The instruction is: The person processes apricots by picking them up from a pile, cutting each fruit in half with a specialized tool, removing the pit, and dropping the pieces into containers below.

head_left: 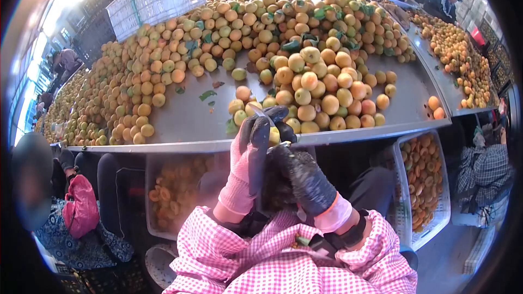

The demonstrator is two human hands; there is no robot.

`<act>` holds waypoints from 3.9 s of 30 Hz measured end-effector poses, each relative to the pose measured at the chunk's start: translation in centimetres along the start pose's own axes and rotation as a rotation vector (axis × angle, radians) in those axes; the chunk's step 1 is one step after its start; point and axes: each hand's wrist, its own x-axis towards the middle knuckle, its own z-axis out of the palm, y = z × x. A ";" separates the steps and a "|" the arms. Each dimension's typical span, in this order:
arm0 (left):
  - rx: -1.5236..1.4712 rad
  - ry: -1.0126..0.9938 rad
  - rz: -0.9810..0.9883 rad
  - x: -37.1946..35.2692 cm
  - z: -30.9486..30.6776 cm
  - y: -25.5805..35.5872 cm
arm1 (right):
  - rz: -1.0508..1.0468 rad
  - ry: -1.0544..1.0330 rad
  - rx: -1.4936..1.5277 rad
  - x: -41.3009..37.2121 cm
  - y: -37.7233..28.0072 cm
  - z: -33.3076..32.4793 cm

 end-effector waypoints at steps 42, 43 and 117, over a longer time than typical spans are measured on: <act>0.030 0.086 -0.279 11.2 -3.2 -3.0 | 0.632 0.102 0.517 12.1 -4.9 -5.0; 0.008 0.088 -0.300 10.9 -2.8 -2.6 | 0.661 0.019 0.535 11.9 -5.3 -5.6; -0.239 0.085 -0.702 9.7 -6.6 -2.3 | -0.315 0.129 -0.706 10.7 -5.6 -6.4</act>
